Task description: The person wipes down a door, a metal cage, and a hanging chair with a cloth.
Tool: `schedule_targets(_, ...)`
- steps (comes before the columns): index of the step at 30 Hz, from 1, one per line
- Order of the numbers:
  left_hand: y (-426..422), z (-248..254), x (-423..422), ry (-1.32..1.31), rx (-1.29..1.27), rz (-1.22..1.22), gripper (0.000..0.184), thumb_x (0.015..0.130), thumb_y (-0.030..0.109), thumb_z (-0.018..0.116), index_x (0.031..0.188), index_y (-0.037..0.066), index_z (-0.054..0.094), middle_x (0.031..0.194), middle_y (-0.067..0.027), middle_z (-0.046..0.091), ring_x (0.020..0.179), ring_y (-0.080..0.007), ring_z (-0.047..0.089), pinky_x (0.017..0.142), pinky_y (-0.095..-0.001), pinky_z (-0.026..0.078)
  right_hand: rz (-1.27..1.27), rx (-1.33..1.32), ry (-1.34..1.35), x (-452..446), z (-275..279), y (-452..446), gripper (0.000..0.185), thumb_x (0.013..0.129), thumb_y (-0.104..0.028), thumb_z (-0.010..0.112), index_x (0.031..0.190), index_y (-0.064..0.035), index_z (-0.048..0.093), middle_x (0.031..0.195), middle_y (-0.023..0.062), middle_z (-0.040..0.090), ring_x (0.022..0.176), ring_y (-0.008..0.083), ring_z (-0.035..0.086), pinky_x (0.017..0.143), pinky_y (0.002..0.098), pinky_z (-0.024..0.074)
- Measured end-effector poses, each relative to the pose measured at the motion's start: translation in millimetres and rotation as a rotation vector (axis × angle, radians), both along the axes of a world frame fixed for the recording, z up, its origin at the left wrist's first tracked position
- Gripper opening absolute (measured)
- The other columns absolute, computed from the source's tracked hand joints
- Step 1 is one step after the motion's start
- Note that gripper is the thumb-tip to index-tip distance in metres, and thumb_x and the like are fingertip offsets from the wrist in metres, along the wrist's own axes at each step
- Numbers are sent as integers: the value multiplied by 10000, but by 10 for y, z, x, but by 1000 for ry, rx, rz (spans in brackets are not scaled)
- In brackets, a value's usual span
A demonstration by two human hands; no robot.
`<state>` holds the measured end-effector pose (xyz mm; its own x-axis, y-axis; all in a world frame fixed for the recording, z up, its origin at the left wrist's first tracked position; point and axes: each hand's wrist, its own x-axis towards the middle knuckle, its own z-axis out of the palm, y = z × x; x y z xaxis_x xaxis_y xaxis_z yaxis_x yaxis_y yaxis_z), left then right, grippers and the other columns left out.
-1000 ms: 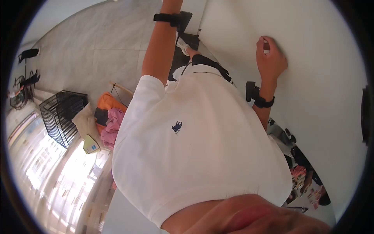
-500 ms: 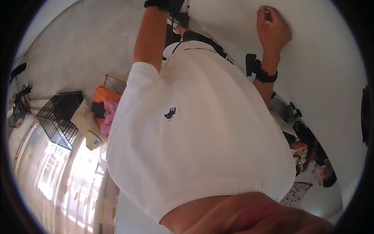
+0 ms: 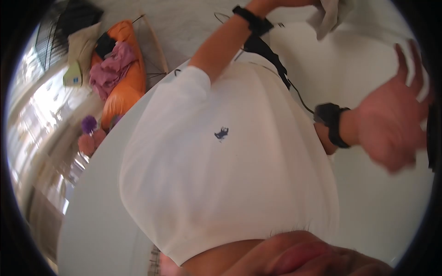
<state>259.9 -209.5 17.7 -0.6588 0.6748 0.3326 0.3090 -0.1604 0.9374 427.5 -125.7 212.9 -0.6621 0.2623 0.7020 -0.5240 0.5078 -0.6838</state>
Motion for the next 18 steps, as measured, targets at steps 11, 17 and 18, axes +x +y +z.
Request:
schedule_targets(11,-2998,294,203,117,-48,1455,434,835,83,732,1213,-63,578,1185,-222,660,1054,-271,660,905,-403,533,568,-202,114,-1588,45,-235,707,964,-541,316,1462,-40,352,1303,319,536,1161,540,534,910,635,488)
schedule_targets(17,-4453,740,1748,645,-185,2311,491,830,63,735,1234,-124,527,1242,-245,623,1073,-278,641,918,-423,536,786,-250,94,-2176,-39,-375,677,957,-506,350,1442,-34,371,1283,305,548,1140,519,547,903,614,493)
schedule_targets(18,-4514,910,1986,769,-210,2373,501,829,60,735,1237,-134,519,1252,-249,616,1076,-279,637,921,-426,536,812,-250,83,-2252,-48,-398,672,956,-500,356,1439,-33,374,1279,303,550,1136,515,550,902,610,494)
